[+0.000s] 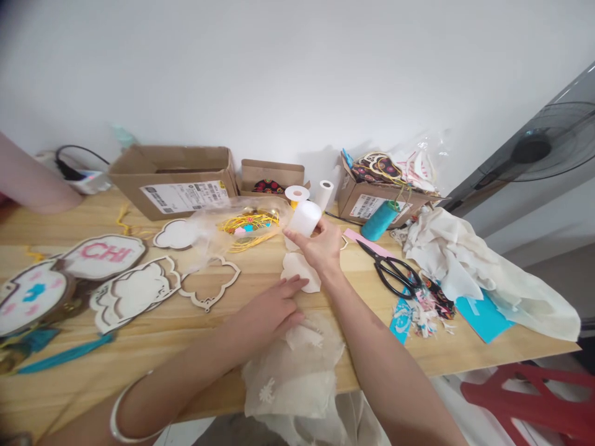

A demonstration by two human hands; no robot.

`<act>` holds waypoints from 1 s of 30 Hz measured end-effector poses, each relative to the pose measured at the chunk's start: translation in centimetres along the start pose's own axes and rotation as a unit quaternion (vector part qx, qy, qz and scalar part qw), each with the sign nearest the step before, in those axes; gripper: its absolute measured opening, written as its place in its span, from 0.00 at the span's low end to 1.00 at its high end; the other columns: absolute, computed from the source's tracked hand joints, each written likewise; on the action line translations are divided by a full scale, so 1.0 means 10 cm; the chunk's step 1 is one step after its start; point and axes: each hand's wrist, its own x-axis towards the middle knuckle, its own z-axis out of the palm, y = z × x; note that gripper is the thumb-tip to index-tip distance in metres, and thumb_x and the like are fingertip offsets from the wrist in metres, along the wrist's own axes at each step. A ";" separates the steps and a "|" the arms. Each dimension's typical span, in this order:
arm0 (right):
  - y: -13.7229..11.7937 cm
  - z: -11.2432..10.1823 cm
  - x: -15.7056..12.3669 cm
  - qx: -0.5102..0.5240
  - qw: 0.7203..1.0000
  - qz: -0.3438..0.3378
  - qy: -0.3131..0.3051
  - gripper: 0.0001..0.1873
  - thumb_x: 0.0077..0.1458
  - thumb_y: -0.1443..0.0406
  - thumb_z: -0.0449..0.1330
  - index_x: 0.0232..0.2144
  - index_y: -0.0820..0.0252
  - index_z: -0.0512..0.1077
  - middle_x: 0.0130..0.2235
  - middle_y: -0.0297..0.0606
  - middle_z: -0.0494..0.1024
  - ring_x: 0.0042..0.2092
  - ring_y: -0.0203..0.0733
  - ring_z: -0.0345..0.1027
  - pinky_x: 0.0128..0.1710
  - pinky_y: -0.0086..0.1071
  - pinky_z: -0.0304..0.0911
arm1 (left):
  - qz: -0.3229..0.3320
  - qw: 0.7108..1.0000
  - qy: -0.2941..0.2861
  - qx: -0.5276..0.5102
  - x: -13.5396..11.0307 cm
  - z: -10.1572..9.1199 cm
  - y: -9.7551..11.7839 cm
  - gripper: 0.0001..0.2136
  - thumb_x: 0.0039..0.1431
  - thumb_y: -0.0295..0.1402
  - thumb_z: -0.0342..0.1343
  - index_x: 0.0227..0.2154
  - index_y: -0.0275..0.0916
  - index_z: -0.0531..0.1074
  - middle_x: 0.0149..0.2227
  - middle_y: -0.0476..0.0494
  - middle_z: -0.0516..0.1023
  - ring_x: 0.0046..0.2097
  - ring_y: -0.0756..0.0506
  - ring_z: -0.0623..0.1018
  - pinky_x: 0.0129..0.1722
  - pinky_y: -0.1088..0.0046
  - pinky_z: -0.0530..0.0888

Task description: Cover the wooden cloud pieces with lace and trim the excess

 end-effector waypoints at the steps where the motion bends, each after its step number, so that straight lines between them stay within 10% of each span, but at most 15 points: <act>1: 0.02 0.00 0.01 -0.001 1.000 -0.002 -0.004 0.18 0.29 0.58 0.67 0.24 0.64 0.72 0.25 0.37 0.77 0.28 0.43 0.70 0.25 0.33 0.64 | -0.001 1.000 0.001 0.001 0.00 0.00 0.00 0.15 0.59 0.32 0.43 0.28 0.34 0.74 0.55 0.38 0.64 0.57 0.43 0.60 0.56 0.65 0.58; 30: 0.09 -0.15 0.10 -0.014 1.000 0.003 -0.022 0.19 0.27 0.60 0.68 0.26 0.65 0.72 0.27 0.38 0.78 0.30 0.46 0.71 0.27 0.35 0.66 | 0.001 1.000 0.006 -0.001 -0.02 0.00 0.00 0.16 0.60 0.32 0.42 0.30 0.33 0.75 0.55 0.36 0.63 0.57 0.42 0.61 0.57 0.64 0.57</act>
